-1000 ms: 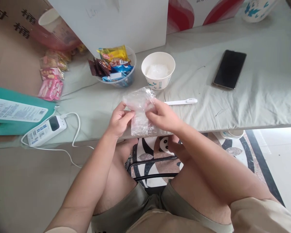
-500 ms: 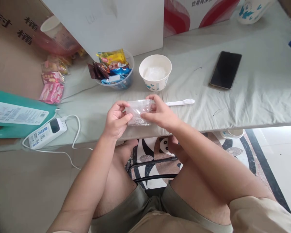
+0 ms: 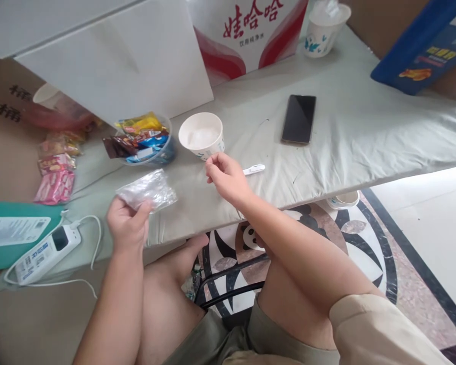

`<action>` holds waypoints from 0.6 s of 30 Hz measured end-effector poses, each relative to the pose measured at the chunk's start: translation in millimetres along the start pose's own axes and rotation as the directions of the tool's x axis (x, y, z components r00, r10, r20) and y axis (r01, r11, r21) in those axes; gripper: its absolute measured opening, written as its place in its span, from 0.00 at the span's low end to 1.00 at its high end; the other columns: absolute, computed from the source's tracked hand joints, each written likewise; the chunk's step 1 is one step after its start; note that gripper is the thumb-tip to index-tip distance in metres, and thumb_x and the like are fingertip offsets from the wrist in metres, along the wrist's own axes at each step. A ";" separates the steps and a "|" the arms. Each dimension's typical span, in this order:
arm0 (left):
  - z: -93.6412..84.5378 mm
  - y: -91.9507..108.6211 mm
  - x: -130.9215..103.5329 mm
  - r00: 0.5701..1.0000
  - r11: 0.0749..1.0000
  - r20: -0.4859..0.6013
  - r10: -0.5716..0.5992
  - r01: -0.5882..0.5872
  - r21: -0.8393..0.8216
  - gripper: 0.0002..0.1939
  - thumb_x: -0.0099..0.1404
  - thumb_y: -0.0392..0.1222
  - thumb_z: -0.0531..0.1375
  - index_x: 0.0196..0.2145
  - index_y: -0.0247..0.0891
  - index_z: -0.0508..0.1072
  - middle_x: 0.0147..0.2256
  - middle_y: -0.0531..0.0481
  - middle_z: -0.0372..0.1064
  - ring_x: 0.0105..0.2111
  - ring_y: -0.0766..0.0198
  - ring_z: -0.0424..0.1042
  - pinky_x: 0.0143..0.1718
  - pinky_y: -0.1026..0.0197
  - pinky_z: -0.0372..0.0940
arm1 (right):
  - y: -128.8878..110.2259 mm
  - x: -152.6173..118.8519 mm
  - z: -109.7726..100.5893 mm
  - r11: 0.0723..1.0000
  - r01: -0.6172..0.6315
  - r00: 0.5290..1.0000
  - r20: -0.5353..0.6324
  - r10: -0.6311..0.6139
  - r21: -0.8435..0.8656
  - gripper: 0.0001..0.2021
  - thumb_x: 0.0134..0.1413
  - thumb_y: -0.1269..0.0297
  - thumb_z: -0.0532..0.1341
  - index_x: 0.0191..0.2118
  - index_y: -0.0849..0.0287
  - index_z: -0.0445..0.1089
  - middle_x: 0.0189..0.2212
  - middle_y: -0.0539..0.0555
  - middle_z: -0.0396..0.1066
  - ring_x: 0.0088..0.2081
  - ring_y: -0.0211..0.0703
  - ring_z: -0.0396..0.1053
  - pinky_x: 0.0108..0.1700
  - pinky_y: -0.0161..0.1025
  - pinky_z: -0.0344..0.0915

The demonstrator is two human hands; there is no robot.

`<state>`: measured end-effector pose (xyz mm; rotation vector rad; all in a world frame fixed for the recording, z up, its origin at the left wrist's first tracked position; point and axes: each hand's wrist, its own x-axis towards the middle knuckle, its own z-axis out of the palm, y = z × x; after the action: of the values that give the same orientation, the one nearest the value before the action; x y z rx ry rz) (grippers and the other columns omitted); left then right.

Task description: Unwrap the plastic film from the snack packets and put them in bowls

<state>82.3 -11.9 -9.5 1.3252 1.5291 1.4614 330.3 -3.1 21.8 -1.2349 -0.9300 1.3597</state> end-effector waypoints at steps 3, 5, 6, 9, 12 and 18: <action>10.6 26.7 4.4 0.982 0.976 -0.085 0.171 -0.157 0.153 0.14 0.48 0.43 0.68 0.31 0.40 0.70 0.28 0.55 0.69 0.29 0.66 0.70 0.34 0.62 0.68 | 0.1 5.4 -2.1 0.997 0.011 1.000 -0.015 -0.010 0.079 0.07 0.58 0.59 0.58 0.32 0.55 0.64 0.26 0.45 0.66 0.29 0.34 0.67 0.33 0.35 0.61; 31.7 53.7 12.5 0.939 0.893 -0.057 0.340 -0.303 0.334 0.11 0.49 0.38 0.65 0.24 0.41 0.63 0.21 0.59 0.59 0.23 0.68 0.61 0.27 0.63 0.60 | -0.3 8.8 -2.5 0.992 0.030 0.999 -0.025 -0.027 0.120 0.08 0.59 0.58 0.57 0.31 0.55 0.63 0.25 0.45 0.66 0.29 0.34 0.67 0.32 0.34 0.60; 46.0 67.2 19.2 0.924 0.830 0.029 0.381 -0.355 0.430 0.11 0.49 0.35 0.63 0.22 0.41 0.61 0.20 0.59 0.56 0.22 0.69 0.57 0.26 0.63 0.57 | -0.8 10.2 -3.0 0.990 0.039 0.999 -0.031 -0.036 0.134 0.08 0.59 0.59 0.57 0.31 0.55 0.63 0.25 0.45 0.66 0.29 0.34 0.67 0.32 0.34 0.60; 96.4 98.0 48.5 0.878 0.628 0.307 0.368 -0.478 0.614 0.11 0.47 0.29 0.59 0.23 0.41 0.61 0.21 0.57 0.58 0.25 0.65 0.60 0.33 0.60 0.60 | -3.2 14.1 -8.2 0.987 0.051 0.998 -0.046 -0.044 0.153 0.07 0.59 0.60 0.57 0.31 0.55 0.62 0.24 0.45 0.65 0.28 0.34 0.66 0.32 0.34 0.60; 141.5 110.4 79.4 0.834 0.499 0.530 0.153 -0.528 0.687 0.10 0.47 0.28 0.60 0.25 0.42 0.68 0.26 0.51 0.67 0.34 0.56 0.70 0.42 0.56 0.64 | -8.3 21.0 -22.9 0.991 0.094 0.992 -0.098 -0.085 0.096 0.07 0.60 0.60 0.55 0.31 0.55 0.62 0.24 0.45 0.64 0.29 0.35 0.66 0.35 0.34 0.63; 177.0 104.6 111.2 0.716 0.423 0.650 -0.256 -0.522 0.741 0.04 0.52 0.39 0.64 0.22 0.41 0.73 0.21 0.49 0.67 0.30 0.52 0.73 0.38 0.54 0.65 | -13.8 49.3 -75.9 0.763 0.121 0.858 -0.319 -0.402 -0.635 0.11 0.64 0.63 0.48 0.42 0.55 0.67 0.41 0.56 0.71 0.49 0.48 0.68 0.54 0.50 0.65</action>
<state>238.4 137.1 80.3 2.3276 1.6635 -0.1250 410.3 40.7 13.1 -1.7138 -1.1929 0.5027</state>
